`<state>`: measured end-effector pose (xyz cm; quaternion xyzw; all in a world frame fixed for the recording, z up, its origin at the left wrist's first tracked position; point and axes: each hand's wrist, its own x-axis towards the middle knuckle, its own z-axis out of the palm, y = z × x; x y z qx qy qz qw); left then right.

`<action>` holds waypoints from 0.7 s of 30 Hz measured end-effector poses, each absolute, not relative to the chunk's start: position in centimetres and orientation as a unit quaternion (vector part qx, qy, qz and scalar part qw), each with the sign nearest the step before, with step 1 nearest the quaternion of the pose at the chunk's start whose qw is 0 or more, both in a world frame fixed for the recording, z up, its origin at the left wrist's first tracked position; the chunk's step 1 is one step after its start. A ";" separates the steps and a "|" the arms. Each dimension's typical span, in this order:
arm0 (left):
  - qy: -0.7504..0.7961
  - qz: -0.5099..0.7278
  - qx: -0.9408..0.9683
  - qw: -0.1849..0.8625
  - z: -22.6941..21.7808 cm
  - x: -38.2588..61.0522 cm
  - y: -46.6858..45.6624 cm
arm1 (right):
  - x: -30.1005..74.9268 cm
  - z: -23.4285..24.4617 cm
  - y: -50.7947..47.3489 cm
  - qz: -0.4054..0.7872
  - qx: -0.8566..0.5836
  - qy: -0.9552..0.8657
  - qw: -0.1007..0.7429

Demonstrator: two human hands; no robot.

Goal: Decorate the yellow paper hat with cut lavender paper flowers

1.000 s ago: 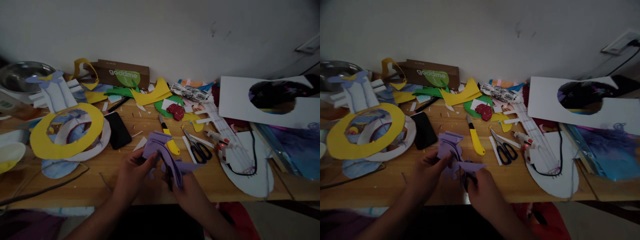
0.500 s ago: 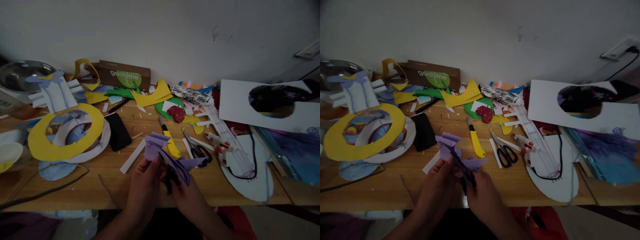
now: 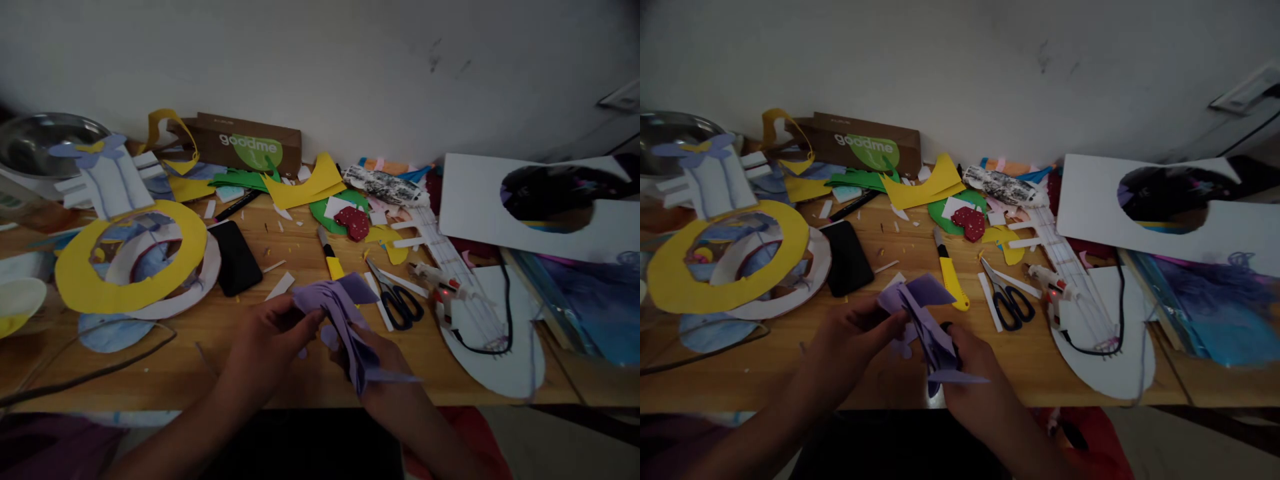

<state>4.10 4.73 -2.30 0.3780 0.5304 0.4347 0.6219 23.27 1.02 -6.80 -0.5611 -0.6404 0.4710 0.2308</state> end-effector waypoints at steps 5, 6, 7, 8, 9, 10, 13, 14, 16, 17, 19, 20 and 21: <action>0.548 0.387 0.461 0.581 -1.9 3.5 5.0 | 23.6 -5.9 1.3 0.485 -0.554 -0.643 0.211; 0.551 0.375 0.480 0.570 -1.8 3.3 5.1 | 23.6 -5.8 1.4 0.491 -0.554 -0.639 0.208; 0.552 0.365 0.499 0.560 -1.7 3.2 5.2 | 23.5 -5.7 1.5 0.500 -0.553 -0.634 0.207; 0.551 0.356 0.519 0.548 -1.4 3.0 5.3 | 23.4 -5.5 1.6 0.505 -0.552 -0.630 0.208; 0.549 0.348 0.541 0.534 -1.2 2.7 5.5 | 23.3 -5.4 1.7 0.507 -0.551 -0.629 0.209; 0.547 0.343 0.564 0.514 -0.9 2.5 5.7 | 23.2 -5.2 1.8 0.507 -0.550 -0.631 0.204; 0.542 0.331 0.624 0.456 0.0 1.7 6.4 | 23.2 -4.8 2.0 0.496 -0.542 -0.651 0.192; 0.539 0.329 0.631 0.451 0.1 1.6 6.6 | 23.3 -4.8 2.0 0.495 -0.538 -0.654 0.191; 0.532 0.338 0.603 0.489 -0.3 1.9 6.4 | 23.3 -4.9 2.0 0.491 -0.540 -0.653 0.200; 0.526 0.354 0.560 0.534 -0.7 2.3 6.2 | 23.2 -5.1 1.9 0.489 -0.546 -0.648 0.207; 0.502 0.406 0.419 0.639 -2.1 3.5 5.4 | 22.9 -5.5 1.8 0.492 -0.552 -0.636 0.221; 0.483 0.443 0.335 0.677 -2.9 4.3 4.9 | 22.8 -5.8 1.8 0.492 -0.550 -0.635 0.226; 0.474 0.473 0.265 0.693 -3.7 4.9 4.5 | 22.7 -6.0 1.8 0.492 -0.545 -0.639 0.229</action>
